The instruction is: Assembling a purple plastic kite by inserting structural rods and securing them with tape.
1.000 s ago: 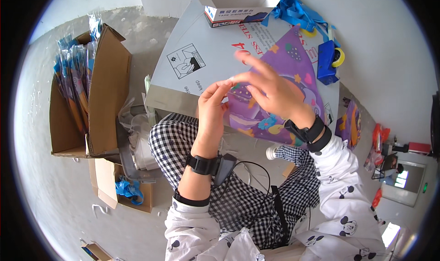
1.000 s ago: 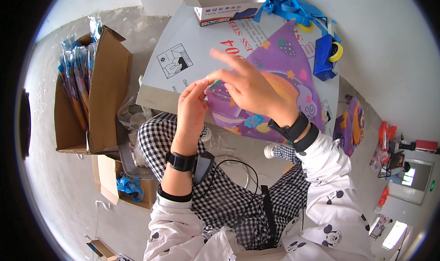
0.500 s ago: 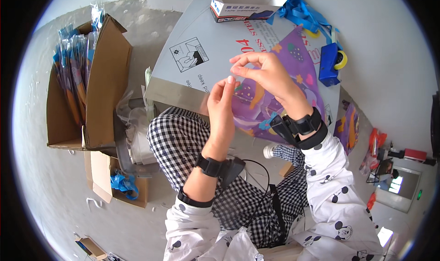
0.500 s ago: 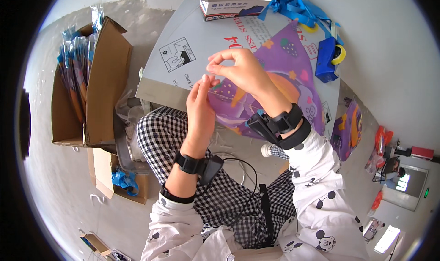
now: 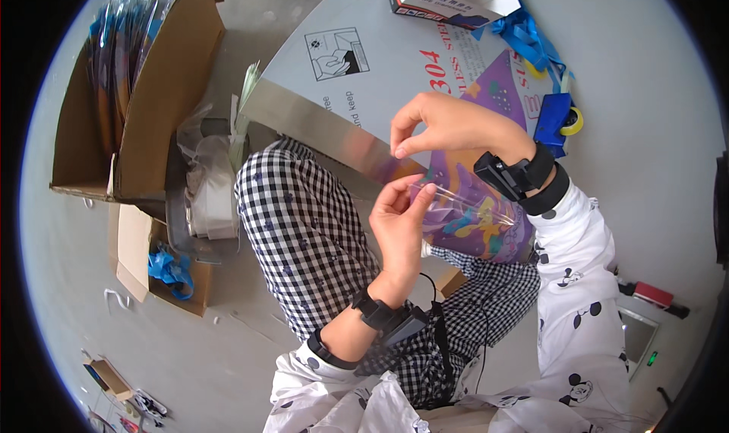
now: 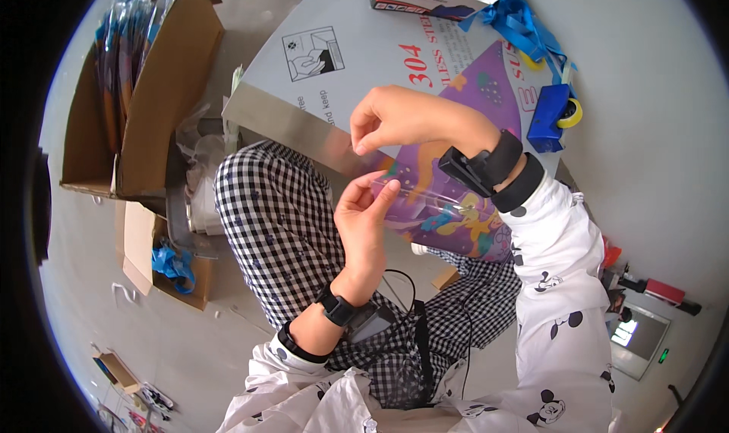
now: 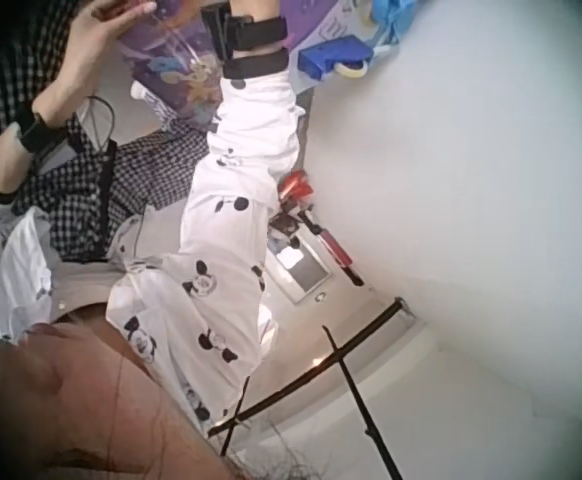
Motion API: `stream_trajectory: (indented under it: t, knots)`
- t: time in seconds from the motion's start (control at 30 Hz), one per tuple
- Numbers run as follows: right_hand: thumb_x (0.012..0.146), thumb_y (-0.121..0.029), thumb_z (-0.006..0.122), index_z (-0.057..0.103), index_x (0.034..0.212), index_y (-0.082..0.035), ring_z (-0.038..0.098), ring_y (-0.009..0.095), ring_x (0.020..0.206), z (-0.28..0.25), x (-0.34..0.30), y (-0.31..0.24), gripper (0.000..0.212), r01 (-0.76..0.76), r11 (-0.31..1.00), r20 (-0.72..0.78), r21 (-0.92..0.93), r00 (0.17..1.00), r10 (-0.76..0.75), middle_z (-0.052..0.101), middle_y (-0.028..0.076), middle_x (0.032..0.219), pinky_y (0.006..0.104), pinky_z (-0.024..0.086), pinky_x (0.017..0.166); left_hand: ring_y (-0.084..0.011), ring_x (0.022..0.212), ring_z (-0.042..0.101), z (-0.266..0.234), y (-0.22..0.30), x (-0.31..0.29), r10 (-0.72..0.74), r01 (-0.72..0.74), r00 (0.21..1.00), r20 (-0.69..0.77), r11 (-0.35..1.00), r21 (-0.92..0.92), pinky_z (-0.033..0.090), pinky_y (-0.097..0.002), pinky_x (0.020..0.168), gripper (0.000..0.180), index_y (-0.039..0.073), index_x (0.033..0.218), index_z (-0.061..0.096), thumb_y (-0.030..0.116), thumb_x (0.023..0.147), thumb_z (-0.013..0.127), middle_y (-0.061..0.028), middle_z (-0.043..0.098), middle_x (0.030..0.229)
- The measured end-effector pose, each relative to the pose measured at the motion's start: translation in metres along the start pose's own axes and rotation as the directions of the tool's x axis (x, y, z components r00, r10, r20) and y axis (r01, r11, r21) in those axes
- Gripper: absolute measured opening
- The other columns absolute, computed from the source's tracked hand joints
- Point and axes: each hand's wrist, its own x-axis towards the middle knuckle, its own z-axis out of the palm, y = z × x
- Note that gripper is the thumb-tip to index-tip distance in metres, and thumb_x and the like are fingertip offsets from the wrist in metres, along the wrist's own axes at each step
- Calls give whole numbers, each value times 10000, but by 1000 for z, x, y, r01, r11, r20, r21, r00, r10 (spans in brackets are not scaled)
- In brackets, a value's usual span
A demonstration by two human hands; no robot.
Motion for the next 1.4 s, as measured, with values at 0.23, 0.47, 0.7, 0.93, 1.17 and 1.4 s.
stream_trajectory:
  t: [0.23,0.47,0.7,0.93,1.17,1.4]
  knots:
    - [777,-143,676,694,852,20,652,158,784,-7,-4,-20,180,-126,992,232,-18,964,126,700,84,812,282,501,746,-60,773,575,8,-1,-8,53,-55,998,-23,995,-85,496,-185,712,374,12,1044,474,-9,792,750,-19,594,853]
    - [764,-130,691,703,852,19,645,153,789,-7,-3,-32,174,-181,981,291,-69,937,193,699,85,809,279,491,752,-71,815,603,11,1,-8,94,-93,996,6,992,-86,502,-191,744,356,-2,1078,506,0,810,740,-34,630,906]
    - [756,-128,697,708,838,18,645,149,777,-9,-6,-36,168,-180,981,287,-69,939,192,697,81,780,275,483,742,-53,801,588,12,6,-8,51,-49,999,17,993,-110,489,-182,732,254,6,1006,574,28,817,743,-7,624,885]
    - [751,-128,702,711,832,11,646,144,752,-9,-7,-39,160,-173,983,279,-64,943,185,697,75,770,274,486,738,-45,748,593,13,6,-6,58,-56,998,11,992,-117,492,-191,698,198,16,969,583,19,830,724,3,636,826]
    - [750,-148,715,714,828,1,648,146,763,-11,-5,-42,169,-138,987,286,-84,945,157,697,74,773,276,488,736,-38,750,588,13,7,-6,75,-75,997,-7,990,-122,491,-190,692,161,12,953,608,26,837,718,6,643,824]
    - [754,-147,718,712,840,8,647,151,771,-12,-5,-45,177,-165,983,295,-76,938,181,697,71,785,277,488,741,-33,727,572,12,3,-5,102,-105,994,-40,988,-112,473,-188,659,119,21,917,633,50,843,721,14,648,818]
